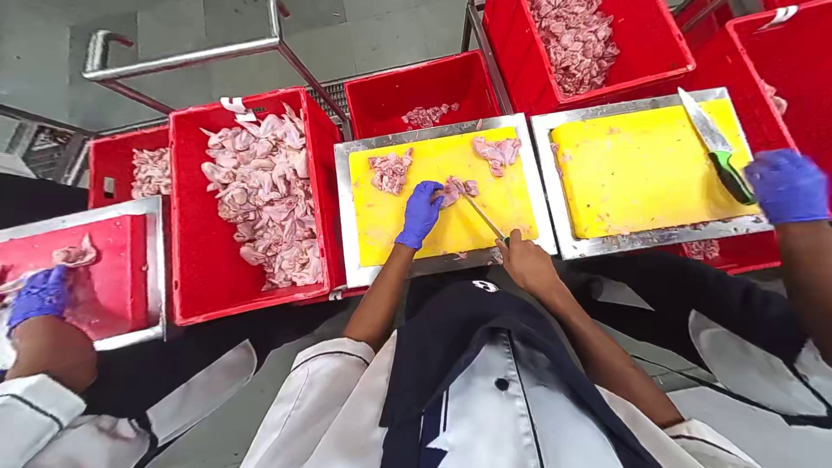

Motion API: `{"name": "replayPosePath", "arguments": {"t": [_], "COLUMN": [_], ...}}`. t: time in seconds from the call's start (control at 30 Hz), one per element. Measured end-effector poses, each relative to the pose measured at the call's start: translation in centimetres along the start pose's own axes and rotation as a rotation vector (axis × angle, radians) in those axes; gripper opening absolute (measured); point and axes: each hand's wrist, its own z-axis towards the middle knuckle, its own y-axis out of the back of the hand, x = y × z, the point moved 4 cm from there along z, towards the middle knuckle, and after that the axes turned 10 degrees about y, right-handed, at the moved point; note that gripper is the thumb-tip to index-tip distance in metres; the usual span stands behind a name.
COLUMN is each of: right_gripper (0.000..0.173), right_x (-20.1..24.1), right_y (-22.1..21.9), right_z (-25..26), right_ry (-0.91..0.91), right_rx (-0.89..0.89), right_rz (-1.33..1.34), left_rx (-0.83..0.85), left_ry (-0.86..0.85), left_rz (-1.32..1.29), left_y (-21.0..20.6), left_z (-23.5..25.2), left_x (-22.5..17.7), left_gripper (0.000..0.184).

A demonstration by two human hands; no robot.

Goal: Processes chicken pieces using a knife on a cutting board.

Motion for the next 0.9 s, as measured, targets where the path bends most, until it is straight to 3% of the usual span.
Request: {"name": "replayPosePath", "arguments": {"t": [0.1,0.27,0.53,0.6,0.77,0.9], "right_gripper": [0.058,0.055,0.063,0.062,0.058,0.06], "right_x": [2.2,6.0,-0.7,0.3,4.2,6.8], "right_y": [-0.3,-0.2,-2.7,-1.7,-1.3,-2.9], "right_z": [1.9,8.1,-0.9,-1.3,-0.9,4.4], "right_ry": [-0.01,0.002,-0.129,-0.109,-0.049,-0.019], "right_rx": [0.038,-0.067,0.098,0.082,0.123,0.032], "right_rz": [0.007,0.103,0.054,0.043,0.031,0.124], "left_rx": [0.09,0.145,0.034,0.002,-0.009,0.032], "left_ry": [-0.027,-0.042,0.044,0.071,-0.005,-0.065], "left_rz": [0.073,0.1,0.015,-0.008,0.032,0.056], "left_y": [-0.3,-0.4,0.1,0.6,0.8,0.6], "left_z": [0.5,1.0,-0.7,-1.5,-2.0,-1.7], "left_x": [-0.4,-0.9,0.0,0.4,0.9,0.8], "left_gripper": [0.021,0.02,0.029,0.036,0.02,0.02]}}
